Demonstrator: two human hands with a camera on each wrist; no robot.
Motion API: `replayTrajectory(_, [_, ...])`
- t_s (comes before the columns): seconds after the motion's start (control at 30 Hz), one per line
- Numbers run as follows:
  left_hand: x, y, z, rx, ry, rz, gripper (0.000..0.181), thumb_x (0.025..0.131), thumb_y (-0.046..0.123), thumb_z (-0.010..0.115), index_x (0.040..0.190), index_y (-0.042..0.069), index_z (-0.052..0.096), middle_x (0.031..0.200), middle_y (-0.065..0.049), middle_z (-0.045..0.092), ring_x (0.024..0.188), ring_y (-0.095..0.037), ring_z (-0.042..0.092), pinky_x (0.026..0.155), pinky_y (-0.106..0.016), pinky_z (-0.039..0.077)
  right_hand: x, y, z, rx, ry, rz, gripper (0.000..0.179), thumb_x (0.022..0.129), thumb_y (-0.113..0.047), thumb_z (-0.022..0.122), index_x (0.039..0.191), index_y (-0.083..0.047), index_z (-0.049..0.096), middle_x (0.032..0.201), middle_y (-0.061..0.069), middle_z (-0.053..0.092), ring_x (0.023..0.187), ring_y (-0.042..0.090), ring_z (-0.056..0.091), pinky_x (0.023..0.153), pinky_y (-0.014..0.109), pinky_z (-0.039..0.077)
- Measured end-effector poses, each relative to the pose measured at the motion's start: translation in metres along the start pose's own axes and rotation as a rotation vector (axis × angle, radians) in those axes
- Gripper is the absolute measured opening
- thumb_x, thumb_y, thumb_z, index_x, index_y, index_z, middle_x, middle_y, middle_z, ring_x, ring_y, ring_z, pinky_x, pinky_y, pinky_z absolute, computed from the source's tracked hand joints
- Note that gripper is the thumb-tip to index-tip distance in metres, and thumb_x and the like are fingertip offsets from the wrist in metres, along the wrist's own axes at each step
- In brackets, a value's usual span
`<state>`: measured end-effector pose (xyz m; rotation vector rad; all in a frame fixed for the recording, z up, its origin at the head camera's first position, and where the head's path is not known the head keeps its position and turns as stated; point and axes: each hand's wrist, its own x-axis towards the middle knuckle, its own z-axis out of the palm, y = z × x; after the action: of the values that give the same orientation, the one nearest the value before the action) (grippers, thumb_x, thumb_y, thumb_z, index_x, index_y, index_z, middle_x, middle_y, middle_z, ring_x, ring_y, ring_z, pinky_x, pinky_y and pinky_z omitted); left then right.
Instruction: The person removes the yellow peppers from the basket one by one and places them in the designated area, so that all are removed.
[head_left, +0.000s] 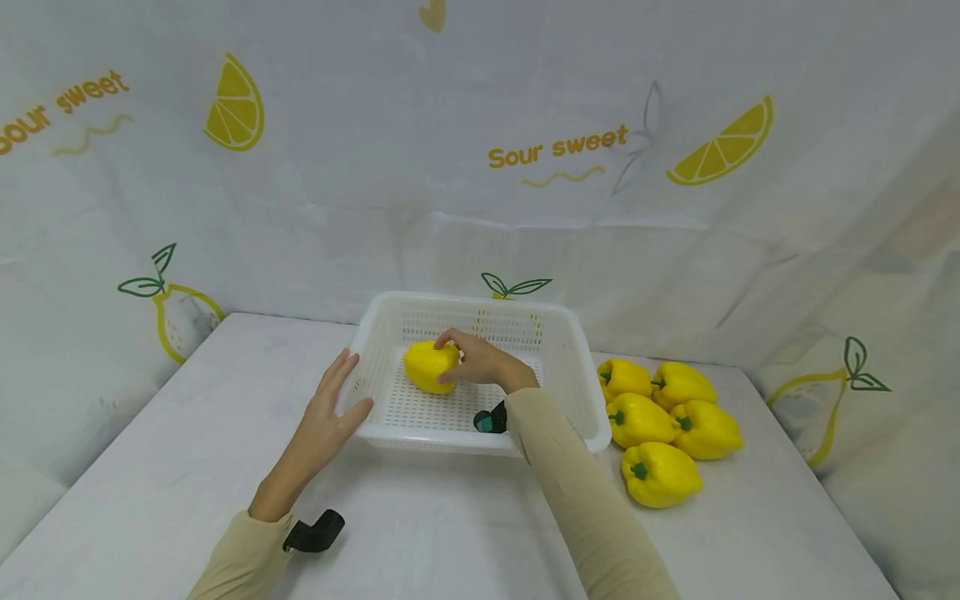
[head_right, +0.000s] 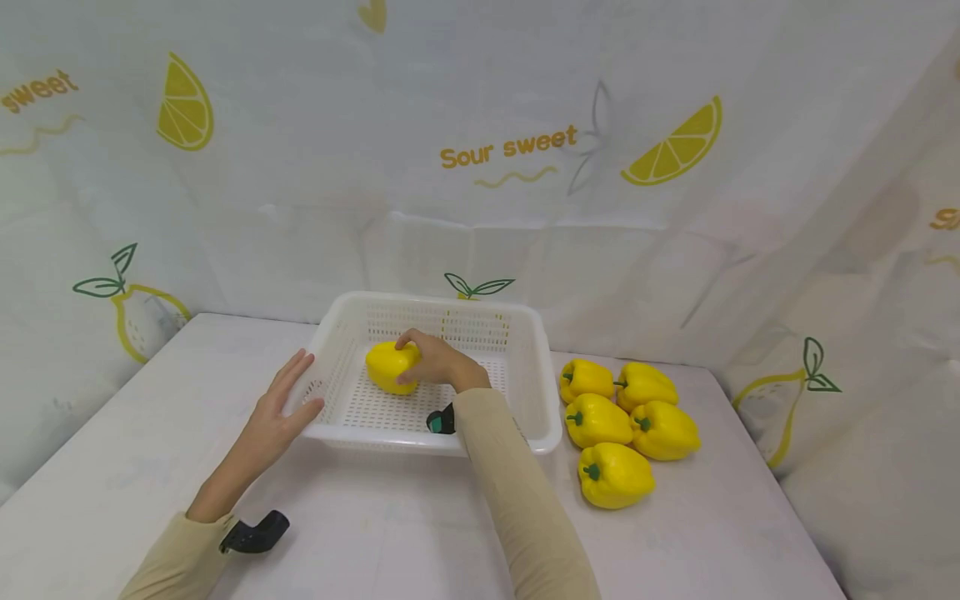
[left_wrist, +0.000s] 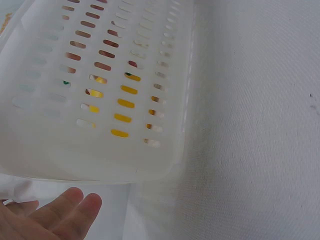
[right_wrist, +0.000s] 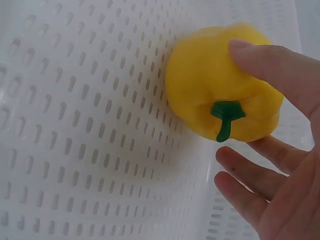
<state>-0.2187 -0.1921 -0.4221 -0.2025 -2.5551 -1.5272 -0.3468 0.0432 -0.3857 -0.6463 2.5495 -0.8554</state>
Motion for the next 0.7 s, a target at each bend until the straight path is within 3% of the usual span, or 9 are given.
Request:
replayTrajectory(0.37, [0.0016, -0.0031, 0.0011, -0.003, 0.003, 0.007, 0.071, 0.095, 0.014, 0.057, 0.156, 0.002, 0.024, 0.167, -0.018, 0.009, 0.153, -0.044, 0.008, 0.116, -0.071, 0.014, 0.0016, 0.0001, 0.0014, -0.009, 0.075, -0.010, 0.046, 0.085, -0.025, 0.077, 0.128, -0.023, 0.061, 0.136, 0.012, 0.044, 0.120, 0.028, 0.047, 0.111, 0.051, 0.041])
replayTrajectory(0.57, [0.0025, -0.0047, 0.0020, -0.007, 0.001, 0.001, 0.071, 0.095, 0.014, 0.058, 0.156, 0.002, 0.023, 0.167, -0.017, 0.008, 0.153, -0.043, 0.007, 0.117, -0.070, 0.013, -0.0001, -0.0003, 0.0000, -0.004, 0.102, -0.015, 0.057, 0.086, -0.030, 0.075, 0.138, -0.021, 0.053, 0.139, 0.012, 0.044, 0.121, 0.029, 0.048, 0.110, 0.050, 0.042])
replayTrajectory(0.7, [0.0024, -0.0045, 0.0019, -0.004, 0.007, -0.001, 0.071, 0.095, 0.014, 0.058, 0.156, 0.002, 0.024, 0.167, -0.018, 0.008, 0.153, -0.043, 0.008, 0.116, -0.071, 0.013, 0.0005, -0.0008, -0.0009, -0.002, 0.139, -0.038, 0.059, 0.085, -0.032, 0.075, 0.137, -0.017, 0.051, 0.142, 0.011, 0.049, 0.125, 0.027, 0.050, 0.110, 0.046, 0.043])
